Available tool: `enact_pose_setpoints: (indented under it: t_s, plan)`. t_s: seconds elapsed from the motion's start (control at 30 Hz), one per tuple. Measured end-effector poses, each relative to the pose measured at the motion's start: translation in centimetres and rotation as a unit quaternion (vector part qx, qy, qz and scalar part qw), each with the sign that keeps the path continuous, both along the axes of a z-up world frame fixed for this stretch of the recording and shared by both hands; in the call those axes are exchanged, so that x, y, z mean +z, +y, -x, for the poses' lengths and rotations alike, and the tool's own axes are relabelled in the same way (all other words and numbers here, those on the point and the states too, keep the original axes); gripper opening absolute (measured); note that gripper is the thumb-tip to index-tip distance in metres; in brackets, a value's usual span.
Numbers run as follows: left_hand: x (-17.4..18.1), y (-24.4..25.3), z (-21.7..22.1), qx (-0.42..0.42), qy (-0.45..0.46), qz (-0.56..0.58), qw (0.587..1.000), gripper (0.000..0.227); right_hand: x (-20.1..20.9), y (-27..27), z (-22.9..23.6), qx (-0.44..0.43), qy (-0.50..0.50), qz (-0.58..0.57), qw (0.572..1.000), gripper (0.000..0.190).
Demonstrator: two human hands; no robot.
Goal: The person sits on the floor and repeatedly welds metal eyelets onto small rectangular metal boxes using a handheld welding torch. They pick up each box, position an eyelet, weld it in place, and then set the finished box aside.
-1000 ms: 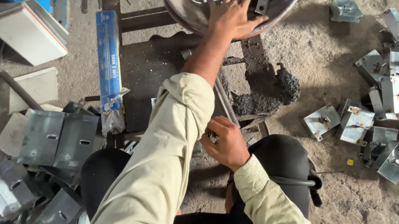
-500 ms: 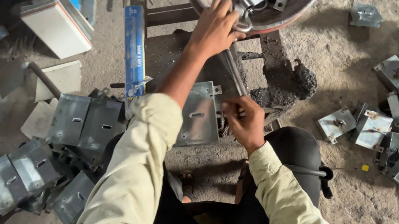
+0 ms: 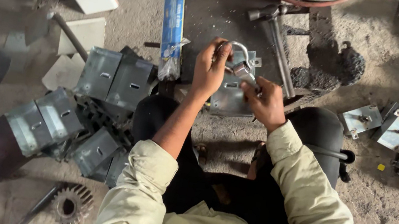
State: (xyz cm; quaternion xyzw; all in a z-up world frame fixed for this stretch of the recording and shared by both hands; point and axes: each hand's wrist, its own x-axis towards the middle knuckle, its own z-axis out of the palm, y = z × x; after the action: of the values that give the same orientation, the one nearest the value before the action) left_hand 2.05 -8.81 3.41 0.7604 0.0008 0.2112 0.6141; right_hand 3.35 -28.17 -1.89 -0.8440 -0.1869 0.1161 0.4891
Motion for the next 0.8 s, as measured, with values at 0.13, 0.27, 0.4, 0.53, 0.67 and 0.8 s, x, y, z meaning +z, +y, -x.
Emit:
enact_pose_setpoints:
  t_s: [0.13,0.27,0.4,0.53,0.67,0.8]
  plan:
    - [-0.4,-0.5,2.6,0.007,-0.078,-0.132,0.988,0.029,-2.8,0.5,-0.6,-0.033,-0.162,-0.071,0.984,0.026]
    - [0.6,-3.8,6.8,-0.023,-0.116,-0.261,0.958,0.04,-1.7,1.1,-0.5,-0.03,-0.142,-0.113,0.983,0.022]
    - [1.1,-3.0,7.4,-0.027,-0.036,-0.243,0.969,0.034,0.7,2.6,0.1,-0.044,-0.305,0.048,0.95,0.024]
    - [0.1,-2.1,8.2,-0.048,0.024,-0.287,0.957,0.02,1.0,3.3,-0.3,-0.06,-0.297,0.028,0.953,0.021]
    - [-3.1,-2.5,8.7,-0.013,0.006,-0.409,0.912,0.015,-1.1,3.7,-0.7,-0.041,-0.339,0.134,0.93,0.016]
    - [-5.6,-2.4,8.2,-0.025,0.039,-0.482,0.875,0.017,-1.3,2.6,-1.5,-0.076,-0.354,0.108,0.926,0.009]
